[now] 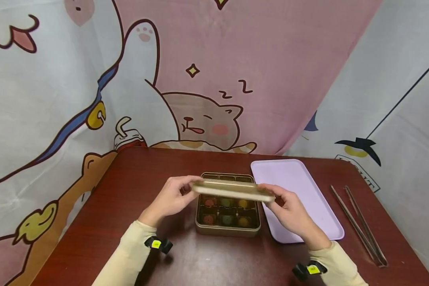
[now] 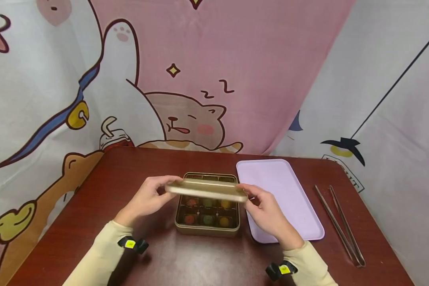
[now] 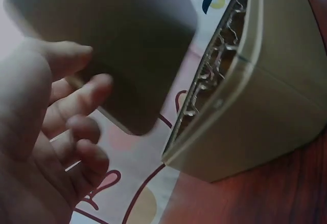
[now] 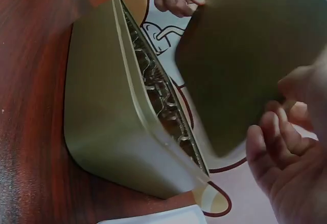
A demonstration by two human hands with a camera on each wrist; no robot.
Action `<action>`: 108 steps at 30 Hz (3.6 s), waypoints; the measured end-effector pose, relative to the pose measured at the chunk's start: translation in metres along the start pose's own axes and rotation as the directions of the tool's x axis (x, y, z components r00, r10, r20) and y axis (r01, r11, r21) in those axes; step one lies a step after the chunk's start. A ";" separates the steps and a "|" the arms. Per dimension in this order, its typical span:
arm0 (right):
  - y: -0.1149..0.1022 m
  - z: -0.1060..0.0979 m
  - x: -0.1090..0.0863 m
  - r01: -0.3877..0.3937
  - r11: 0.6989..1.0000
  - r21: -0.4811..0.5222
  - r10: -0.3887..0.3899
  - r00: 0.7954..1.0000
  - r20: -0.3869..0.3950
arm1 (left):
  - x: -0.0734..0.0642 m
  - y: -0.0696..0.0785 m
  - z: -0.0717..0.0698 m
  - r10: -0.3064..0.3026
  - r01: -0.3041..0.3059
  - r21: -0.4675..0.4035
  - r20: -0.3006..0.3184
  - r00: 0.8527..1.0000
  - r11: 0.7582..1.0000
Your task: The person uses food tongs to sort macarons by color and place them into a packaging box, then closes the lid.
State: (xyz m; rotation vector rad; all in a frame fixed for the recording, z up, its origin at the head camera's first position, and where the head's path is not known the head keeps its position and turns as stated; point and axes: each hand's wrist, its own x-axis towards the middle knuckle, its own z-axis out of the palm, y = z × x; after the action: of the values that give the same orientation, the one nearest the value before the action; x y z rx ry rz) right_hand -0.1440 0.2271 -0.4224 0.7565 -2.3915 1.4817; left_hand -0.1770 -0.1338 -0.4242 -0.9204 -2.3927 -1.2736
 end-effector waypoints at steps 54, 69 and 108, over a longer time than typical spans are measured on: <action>0.038 0.029 0.015 0.045 0.845 -0.533 0.050 0.985 0.163 | -0.013 -0.014 0.036 -0.163 0.122 0.368 0.083 0.983 0.922; 0.038 0.034 0.006 -0.007 0.830 -0.557 0.099 0.986 0.135 | -0.019 -0.017 0.039 -0.165 0.118 0.413 0.080 0.983 0.903; 0.025 0.060 0.047 -0.005 0.733 -0.680 0.290 0.907 0.306 | 0.025 -0.007 0.061 -0.382 0.155 0.545 0.333 0.862 0.824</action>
State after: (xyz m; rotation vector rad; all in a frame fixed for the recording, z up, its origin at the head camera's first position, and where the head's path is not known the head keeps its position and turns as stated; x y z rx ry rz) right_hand -0.1923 0.1684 -0.4489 0.7233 -3.0489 0.4001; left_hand -0.1972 -0.0766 -0.4508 -0.7610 -3.0813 -0.4668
